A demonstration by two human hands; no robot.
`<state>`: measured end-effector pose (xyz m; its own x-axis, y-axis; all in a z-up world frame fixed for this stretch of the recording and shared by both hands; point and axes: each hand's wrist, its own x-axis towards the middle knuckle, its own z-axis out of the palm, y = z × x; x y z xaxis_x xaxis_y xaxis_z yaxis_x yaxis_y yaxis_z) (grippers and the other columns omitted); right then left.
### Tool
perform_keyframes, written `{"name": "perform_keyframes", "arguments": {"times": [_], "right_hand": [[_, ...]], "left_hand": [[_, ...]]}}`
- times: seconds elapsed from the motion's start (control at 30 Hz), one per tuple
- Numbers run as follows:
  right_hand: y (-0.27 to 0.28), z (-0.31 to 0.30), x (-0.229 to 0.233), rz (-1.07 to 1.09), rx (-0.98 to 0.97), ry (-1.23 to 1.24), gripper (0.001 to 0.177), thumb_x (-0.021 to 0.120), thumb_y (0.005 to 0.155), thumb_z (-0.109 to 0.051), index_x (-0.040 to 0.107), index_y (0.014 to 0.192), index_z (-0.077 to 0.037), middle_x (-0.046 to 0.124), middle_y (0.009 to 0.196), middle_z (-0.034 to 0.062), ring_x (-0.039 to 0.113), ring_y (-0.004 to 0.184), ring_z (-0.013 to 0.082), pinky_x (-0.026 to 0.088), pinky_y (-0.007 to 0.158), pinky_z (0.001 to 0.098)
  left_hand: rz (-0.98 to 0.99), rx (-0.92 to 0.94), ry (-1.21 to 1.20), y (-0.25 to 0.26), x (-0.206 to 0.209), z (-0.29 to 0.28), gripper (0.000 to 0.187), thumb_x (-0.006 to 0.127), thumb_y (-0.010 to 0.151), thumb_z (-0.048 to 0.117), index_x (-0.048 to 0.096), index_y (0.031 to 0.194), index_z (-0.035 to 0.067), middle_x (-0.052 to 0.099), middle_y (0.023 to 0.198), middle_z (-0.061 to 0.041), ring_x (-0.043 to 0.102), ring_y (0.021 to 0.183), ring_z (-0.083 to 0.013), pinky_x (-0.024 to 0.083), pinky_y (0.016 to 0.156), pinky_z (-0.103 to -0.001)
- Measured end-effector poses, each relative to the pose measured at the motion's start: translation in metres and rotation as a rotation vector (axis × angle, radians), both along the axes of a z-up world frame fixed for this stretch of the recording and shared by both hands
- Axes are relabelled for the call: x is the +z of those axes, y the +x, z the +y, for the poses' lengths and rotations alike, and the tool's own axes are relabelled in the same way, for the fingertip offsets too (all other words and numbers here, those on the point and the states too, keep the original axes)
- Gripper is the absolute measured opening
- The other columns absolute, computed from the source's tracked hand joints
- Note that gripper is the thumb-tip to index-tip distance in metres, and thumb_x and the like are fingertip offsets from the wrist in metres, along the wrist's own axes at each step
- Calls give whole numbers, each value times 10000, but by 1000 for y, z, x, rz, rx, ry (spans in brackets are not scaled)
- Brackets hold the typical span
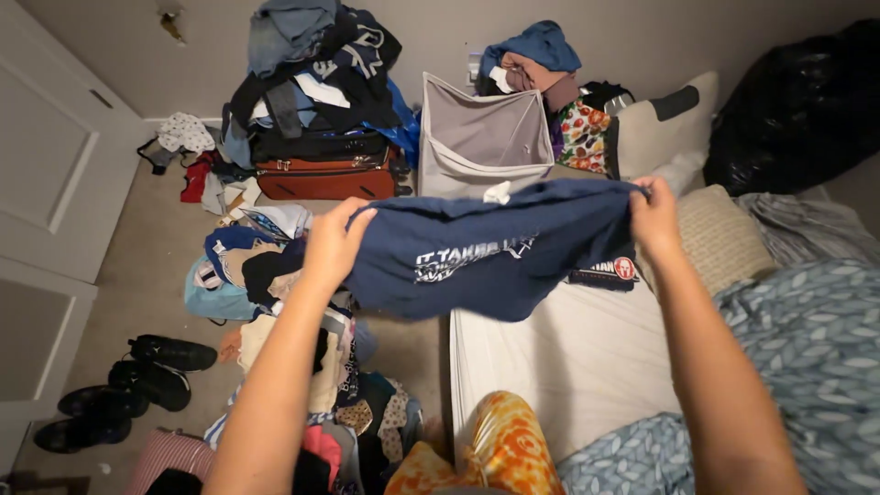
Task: The person sits on a bed and folds several items of clothing, including a grey t-shirt, a tie-dye top, and a black graphic t-shirt. They smooth each item before folding it into a neat rectangle and stacking them on the bed.
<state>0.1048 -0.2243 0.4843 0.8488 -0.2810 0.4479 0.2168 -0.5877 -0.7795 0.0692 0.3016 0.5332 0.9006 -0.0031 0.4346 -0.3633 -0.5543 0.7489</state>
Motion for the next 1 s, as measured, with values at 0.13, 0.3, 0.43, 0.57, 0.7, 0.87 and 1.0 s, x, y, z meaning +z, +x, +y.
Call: {"name": "perform_keyframes", "arguments": {"times": [0.13,0.3,0.43,0.57,0.7,0.87,1.0], "right_hand": [[-3,-19,29,262,167,505,199,683,963,-75,546,1080,-159,652,856,8,614,768,103,492,676,258],[-31,-29,49,286,320,367,176,741,983,-96,568,1004,-112,570,873,-66,513,811,45,406,718,208],[-52,-39,62,149,165,48,197,773,964,-119,581,933,-96,522,845,-72,462,790,40,378,704,215],[-71,-60,71,174,79,-123,235,772,963,-115,544,921,-76,512,837,-58,441,771,49,372,691,226],[-83,-86,74,73,-1,-132,221,756,994,-116,546,936,-78,515,846,-52,458,781,44,398,706,219],[-96,-112,26,314,-63,-2,215,692,1055,-129,516,952,-61,549,816,23,470,653,128,392,564,286],[-95,-131,-42,368,-2,383,158,612,1063,-146,477,1008,-85,638,882,61,684,740,261,539,615,349]], "left_hand": [[126,89,73,5,25,23,236,625,1027,254,706,1075,38,699,856,-216,697,759,-360,516,698,-411],[-77,114,70,6,21,39,221,602,1078,227,677,1099,20,665,884,-253,655,811,-431,509,704,-429],[9,94,21,11,15,19,216,607,1069,225,638,1024,16,618,796,-251,628,710,-429,500,678,-446],[-20,102,130,10,8,-10,205,639,1044,258,677,1034,58,639,780,-235,645,760,-451,487,632,-476],[-93,93,234,9,7,-30,209,646,1025,285,682,1008,80,660,782,-211,640,761,-457,485,632,-516],[-213,47,309,21,-28,-62,225,611,1063,258,587,967,56,658,867,-203,638,862,-457,475,688,-540],[-215,27,234,25,-64,-92,195,586,1070,221,581,996,41,648,900,-233,622,877,-478,469,702,-542]]}}
